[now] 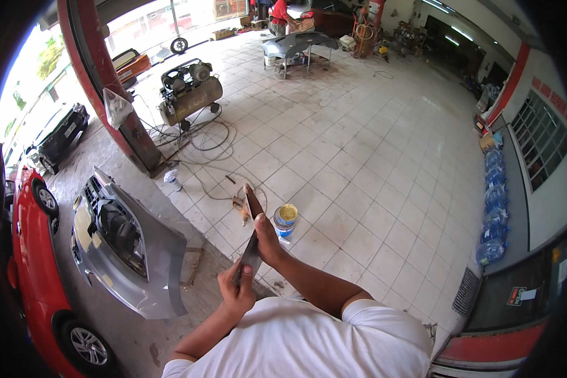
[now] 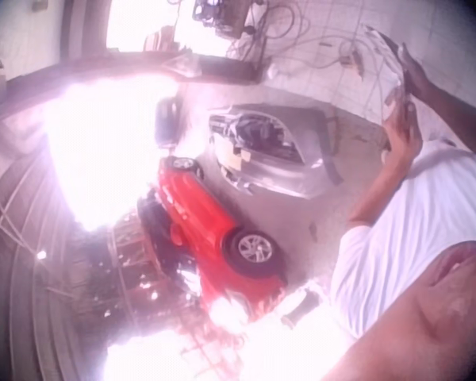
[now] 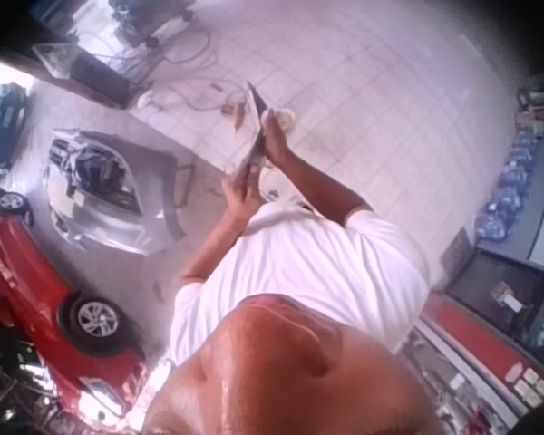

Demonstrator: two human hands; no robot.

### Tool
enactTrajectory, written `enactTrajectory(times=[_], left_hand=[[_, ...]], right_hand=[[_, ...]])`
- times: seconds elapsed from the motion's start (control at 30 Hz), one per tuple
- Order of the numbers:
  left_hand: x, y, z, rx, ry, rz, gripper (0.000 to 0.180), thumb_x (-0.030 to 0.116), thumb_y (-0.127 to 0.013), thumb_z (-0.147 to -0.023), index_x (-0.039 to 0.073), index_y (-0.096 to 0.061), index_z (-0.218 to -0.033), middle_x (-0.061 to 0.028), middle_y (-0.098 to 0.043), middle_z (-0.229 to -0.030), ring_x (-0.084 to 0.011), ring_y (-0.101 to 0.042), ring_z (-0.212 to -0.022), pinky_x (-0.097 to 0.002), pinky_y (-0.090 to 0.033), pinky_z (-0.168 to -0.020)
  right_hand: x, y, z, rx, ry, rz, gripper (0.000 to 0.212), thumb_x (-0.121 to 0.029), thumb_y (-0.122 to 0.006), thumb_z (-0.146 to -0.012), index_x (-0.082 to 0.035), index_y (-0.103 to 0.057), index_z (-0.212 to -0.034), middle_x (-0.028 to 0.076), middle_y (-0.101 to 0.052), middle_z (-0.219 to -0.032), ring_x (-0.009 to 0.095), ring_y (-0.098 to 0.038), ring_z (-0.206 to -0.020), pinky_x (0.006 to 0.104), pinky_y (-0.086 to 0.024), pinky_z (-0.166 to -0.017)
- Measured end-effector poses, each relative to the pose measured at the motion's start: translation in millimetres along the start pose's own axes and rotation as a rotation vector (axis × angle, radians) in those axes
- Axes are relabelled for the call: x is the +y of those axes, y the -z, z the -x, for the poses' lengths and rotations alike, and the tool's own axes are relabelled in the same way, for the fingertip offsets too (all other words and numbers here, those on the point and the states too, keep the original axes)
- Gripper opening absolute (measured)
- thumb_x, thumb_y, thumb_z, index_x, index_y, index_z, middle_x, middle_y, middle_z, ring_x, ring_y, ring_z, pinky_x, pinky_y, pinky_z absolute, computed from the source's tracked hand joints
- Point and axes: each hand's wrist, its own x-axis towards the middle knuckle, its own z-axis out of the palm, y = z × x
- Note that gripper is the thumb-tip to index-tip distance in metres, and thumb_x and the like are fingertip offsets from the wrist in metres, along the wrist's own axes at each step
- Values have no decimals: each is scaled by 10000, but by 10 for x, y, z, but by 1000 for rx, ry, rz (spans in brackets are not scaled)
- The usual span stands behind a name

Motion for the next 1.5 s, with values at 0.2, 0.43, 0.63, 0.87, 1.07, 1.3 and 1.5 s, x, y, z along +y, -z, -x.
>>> enactTrajectory(times=[0.2, 0.43, 0.63, 0.87, 1.07, 1.3, 1.5], left_hand=[[-103, 25, 0, 81, -21, -8, 337, 121, -550, -997, -29, -665, -1276, -148, -631, -699, -133, -614, -621, -297, -499, -606], [-25, 93, -96, 116, -7, 119, 313, 185, -566, -1015, -22, -689, -1215, -142, -666, -733, -183, -664, -640, -307, -504, -600], [315, 53, -152, 237, -230, 42, 241, 13, -631, -866, -89, -675, -1080, -261, -712, -941, -294, -687, -638, -356, -545, -577], [392, 154, -130, 361, -473, 38, 285, -15, -629, -778, -93, -539, -1037, -351, -671, -986, -343, -711, -680, -381, -559, -565], [317, 412, -119, 282, -209, 60, 543, 43, -602, -881, -52, -553, -1413, -253, -717, -950, -337, -741, -791, -329, -560, -727], [230, 317, -119, 149, -465, 112, 611, 34, -641, -802, -55, -560, -1401, -259, -627, -1349, -349, -729, -1040, -348, -566, -872], [16, 20, 69, -142, -680, -173, 791, 200, -640, -692, 5, -525, -1449, -206, -505, -1510, -296, -536, -1370, -383, -502, -1086]], right_hand=[[-125, -185, 205, -77, -27, 25, 883, -625, -380, -1030, 19, -190, -1602, 204, -392, -1563, 279, -376, -1414, 370, -253, -1179], [-173, -264, 339, 31, 126, 108, 849, -554, -441, -1040, 108, -257, -1539, 268, -361, -1574, 342, -315, -1499, 415, -219, -1218], [138, -157, 703, 88, 195, 324, 818, -480, -372, -1049, 118, -148, -1560, 292, -279, -1610, 397, -259, -1516, 473, -215, -1231], [-116, -294, 918, 62, 219, 243, 809, -407, -441, -1026, 131, -148, -1555, 290, -297, -1591, 385, -375, -1454, 450, -362, -1155], [-406, -282, 648, -119, 289, 215, 564, -244, -533, -1027, 149, -445, -1422, 266, -580, -1370, 312, -634, -1173, 377, -522, -941], [87, 185, 125, -284, -61, -327, 614, -411, -586, -1018, -40, -405, -1473, 131, -647, -1100, 250, -654, -987, 357, -575, -797], [-63, 175, 6, -279, -687, -1049, 699, -605, -476, -997, -173, -385, -1539, 191, -589, -1294, 332, -623, -1070, 501, -528, -937]])
